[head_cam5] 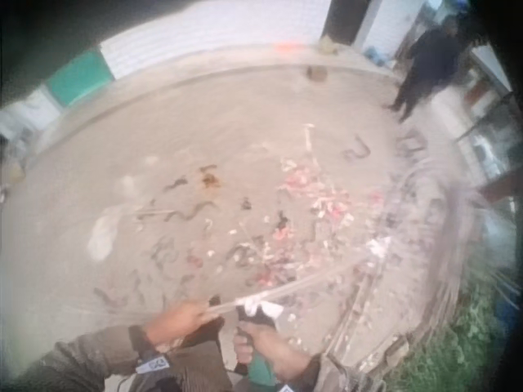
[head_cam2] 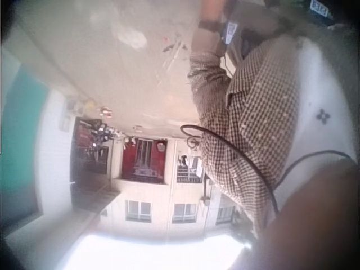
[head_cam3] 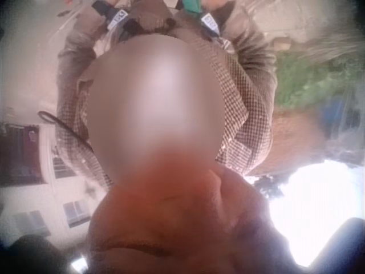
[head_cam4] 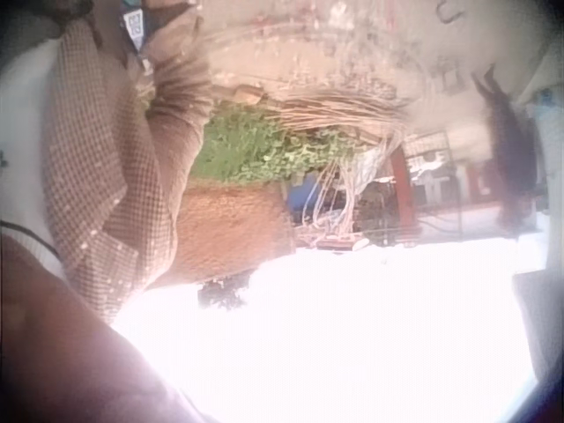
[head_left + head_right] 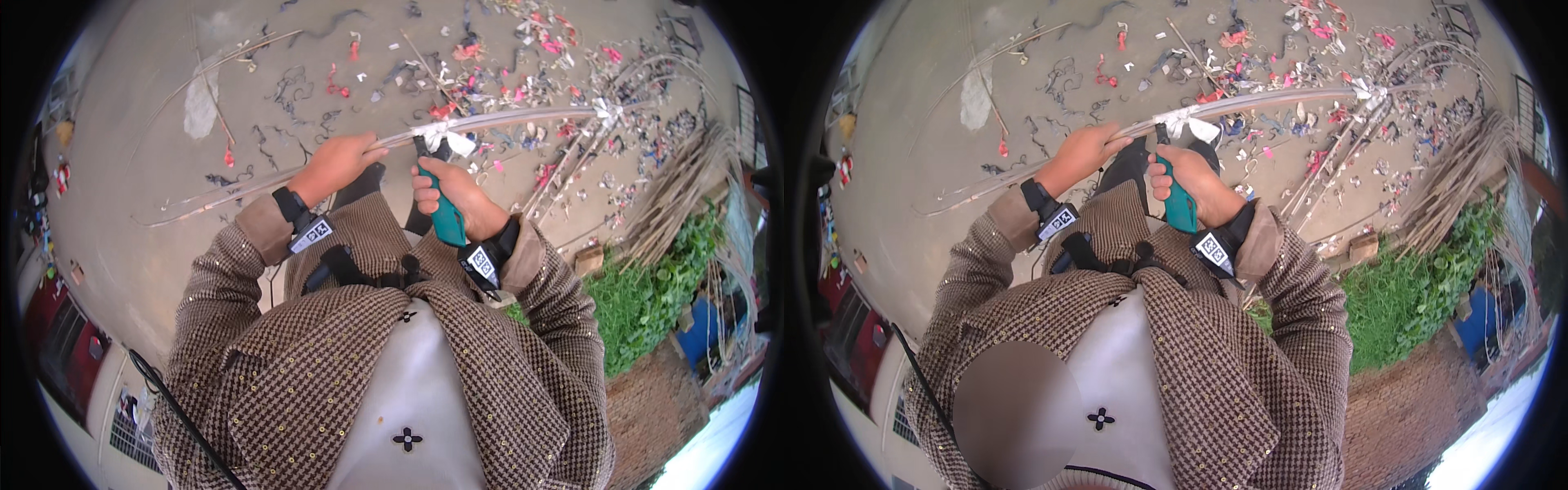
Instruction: The person uses a knife to strip the outer layer from bamboo poles, rotating the poles and peeling away the material. The person occasionally picks up new poles from the ground and continues the stripping process.
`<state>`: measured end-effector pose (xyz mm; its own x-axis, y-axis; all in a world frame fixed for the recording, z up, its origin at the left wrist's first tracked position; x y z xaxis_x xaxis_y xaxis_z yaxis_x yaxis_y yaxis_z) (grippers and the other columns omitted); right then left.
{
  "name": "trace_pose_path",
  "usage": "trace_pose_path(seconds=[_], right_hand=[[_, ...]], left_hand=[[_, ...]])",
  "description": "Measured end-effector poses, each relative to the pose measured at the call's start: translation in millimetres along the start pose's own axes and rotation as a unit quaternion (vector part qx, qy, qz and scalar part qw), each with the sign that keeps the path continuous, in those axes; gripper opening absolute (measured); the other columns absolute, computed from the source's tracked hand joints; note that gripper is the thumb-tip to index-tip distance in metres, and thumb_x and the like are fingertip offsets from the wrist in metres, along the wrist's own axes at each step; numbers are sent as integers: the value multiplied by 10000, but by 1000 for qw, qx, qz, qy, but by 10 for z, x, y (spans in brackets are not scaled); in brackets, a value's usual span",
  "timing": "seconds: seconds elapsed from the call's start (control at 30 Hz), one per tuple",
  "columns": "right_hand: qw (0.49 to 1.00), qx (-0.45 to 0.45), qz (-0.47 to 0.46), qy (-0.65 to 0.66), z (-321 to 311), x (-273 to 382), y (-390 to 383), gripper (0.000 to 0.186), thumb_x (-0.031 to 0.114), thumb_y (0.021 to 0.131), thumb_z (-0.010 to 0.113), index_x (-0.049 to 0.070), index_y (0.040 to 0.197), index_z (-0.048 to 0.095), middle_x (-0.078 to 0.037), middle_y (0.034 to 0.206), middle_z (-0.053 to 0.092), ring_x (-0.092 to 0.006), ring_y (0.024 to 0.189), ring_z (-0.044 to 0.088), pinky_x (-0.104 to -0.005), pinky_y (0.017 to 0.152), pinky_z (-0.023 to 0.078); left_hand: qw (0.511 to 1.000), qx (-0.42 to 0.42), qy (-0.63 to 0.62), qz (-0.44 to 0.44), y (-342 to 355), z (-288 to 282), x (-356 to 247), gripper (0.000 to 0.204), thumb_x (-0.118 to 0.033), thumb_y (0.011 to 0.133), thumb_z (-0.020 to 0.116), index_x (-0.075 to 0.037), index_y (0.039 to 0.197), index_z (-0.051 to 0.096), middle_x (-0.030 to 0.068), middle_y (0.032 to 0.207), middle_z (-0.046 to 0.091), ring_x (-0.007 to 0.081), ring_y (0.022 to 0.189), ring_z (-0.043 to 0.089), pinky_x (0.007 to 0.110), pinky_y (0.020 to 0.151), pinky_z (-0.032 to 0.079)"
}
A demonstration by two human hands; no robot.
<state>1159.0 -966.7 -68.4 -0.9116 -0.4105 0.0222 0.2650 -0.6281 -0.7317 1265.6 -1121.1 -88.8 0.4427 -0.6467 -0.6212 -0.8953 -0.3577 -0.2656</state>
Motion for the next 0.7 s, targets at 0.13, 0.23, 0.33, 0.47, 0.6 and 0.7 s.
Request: trace_pose_path(seconds=[0.13, 0.23, 0.33, 0.47, 0.6, 0.7], right_hand=[[998, -7, 59, 27, -149, 226, -197, 173, 201, 956, 430, 36, 905, 447, 22, 671, 396, -60, 503, 350, -204, 424, 314], [994, 61, 86, -12, -237, 436, -417, 158, 198, 956, 454, 41, 935, 458, 42, 671, 377, -37, 507, 338, -190, 413, 294], [997, -11, 71, -9, -619, 905, -787, 171, 218, 966, 452, 48, 949, 460, 61, 691, 383, -11, 520, 342, -164, 412, 290], [999, 17, -18, -43, -758, 1036, -1095, 185, 240, 968, 454, 56, 947, 460, 64, 685, 376, -9, 506, 334, -154, 388, 263], [991, -31, -104, -78, -819, 1175, -1791, 196, 278, 974, 445, 88, 934, 473, 62, 655, 359, -23, 455, 312, -182, 361, 271], [891, -152, -346, -252, -1059, 1262, -1923, 187, 255, 950, 504, 78, 889, 502, 44, 633, 421, -51, 463, 373, -220, 388, 314]], left_hand=[[998, -12, 63, -8, -62, 59, 10, 376, -420, 866, 568, -53, 805, 513, 163, 663, 551, 380, 641, 553, 440, 553, 426], [995, -19, 96, 12, -73, 85, 8, 366, -409, 865, 573, -52, 806, 513, 160, 651, 544, 373, 629, 553, 434, 552, 433], [994, -27, 103, 0, -44, 140, -6, 353, -396, 864, 580, -54, 810, 512, 161, 653, 544, 371, 626, 552, 434, 559, 441], [992, -22, 122, 8, 77, 165, -44, 351, -398, 857, 588, -58, 814, 514, 167, 672, 553, 376, 638, 554, 433, 560, 442], [992, -13, 123, -30, 153, -66, 37, 376, -446, 860, 560, -73, 826, 530, 166, 694, 572, 384, 663, 557, 449, 577, 438], [990, -2, 138, -33, 162, -220, 44, 401, -470, 863, 550, -72, 812, 539, 164, 678, 567, 385, 661, 551, 446, 581, 436]])
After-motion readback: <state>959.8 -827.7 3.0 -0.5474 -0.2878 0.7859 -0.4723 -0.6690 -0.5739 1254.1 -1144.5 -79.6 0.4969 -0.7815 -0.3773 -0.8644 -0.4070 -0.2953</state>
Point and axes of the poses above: each hand's wrist, its own y-axis towards the middle knuckle, its own z-axis out of the palm, x = y × z, the point moved 4 cm from there along y, towards the middle knuckle
